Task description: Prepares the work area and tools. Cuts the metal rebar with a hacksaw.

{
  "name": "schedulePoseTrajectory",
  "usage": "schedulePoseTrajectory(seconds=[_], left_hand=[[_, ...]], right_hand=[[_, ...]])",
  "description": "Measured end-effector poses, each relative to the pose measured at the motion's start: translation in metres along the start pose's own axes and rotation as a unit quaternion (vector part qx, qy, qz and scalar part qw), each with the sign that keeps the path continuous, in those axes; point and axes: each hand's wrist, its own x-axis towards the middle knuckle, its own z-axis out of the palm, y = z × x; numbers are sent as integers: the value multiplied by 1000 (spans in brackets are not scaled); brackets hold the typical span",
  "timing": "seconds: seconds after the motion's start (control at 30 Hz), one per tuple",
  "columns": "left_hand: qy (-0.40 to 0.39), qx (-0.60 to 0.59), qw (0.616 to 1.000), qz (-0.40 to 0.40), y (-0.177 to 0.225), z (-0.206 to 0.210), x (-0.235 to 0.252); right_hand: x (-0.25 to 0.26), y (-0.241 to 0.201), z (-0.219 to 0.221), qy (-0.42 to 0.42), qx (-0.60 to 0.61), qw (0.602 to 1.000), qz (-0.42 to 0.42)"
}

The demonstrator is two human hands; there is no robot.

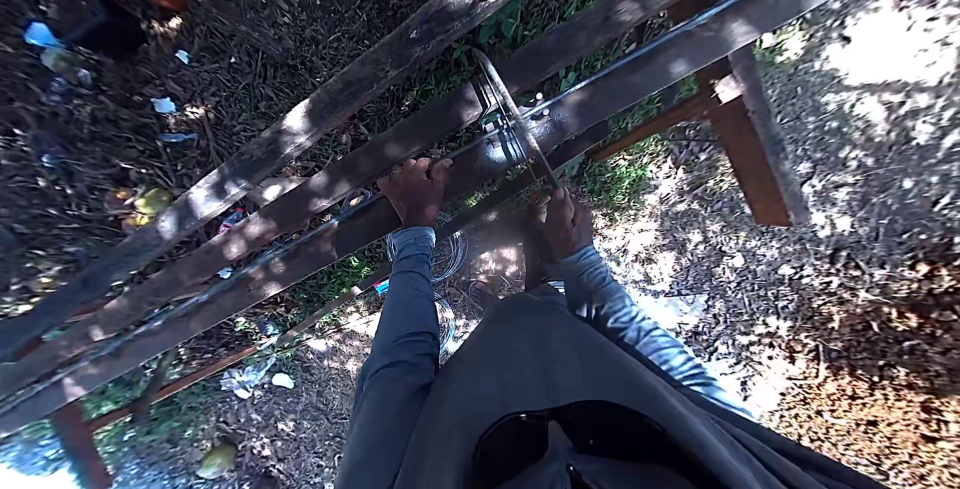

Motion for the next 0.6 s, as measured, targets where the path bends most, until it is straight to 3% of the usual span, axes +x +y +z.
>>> schedulePoseTrajectory(seconds=[0.1, 0.17, 0.33, 0.43, 0.6], left_hand=[[-12, -3, 1000, -2, -1, 0, -2], [-12, -3, 1000, -1, 1, 0, -1], [2, -2, 1000, 3, -1, 3, -1], [17, 1, 1000, 9, -1, 1, 1], [4, -2, 1000, 10, -2, 0, 2]], right_hand=[[-60, 21, -29, 10, -2, 1000, -3], [-60, 4, -37, 16, -6, 1000, -2], [54, -49, 17, -4, -50, 998, 25], [88, -53, 34, 22, -31, 999, -1], [-1, 0, 5, 3, 11, 1000, 10]])
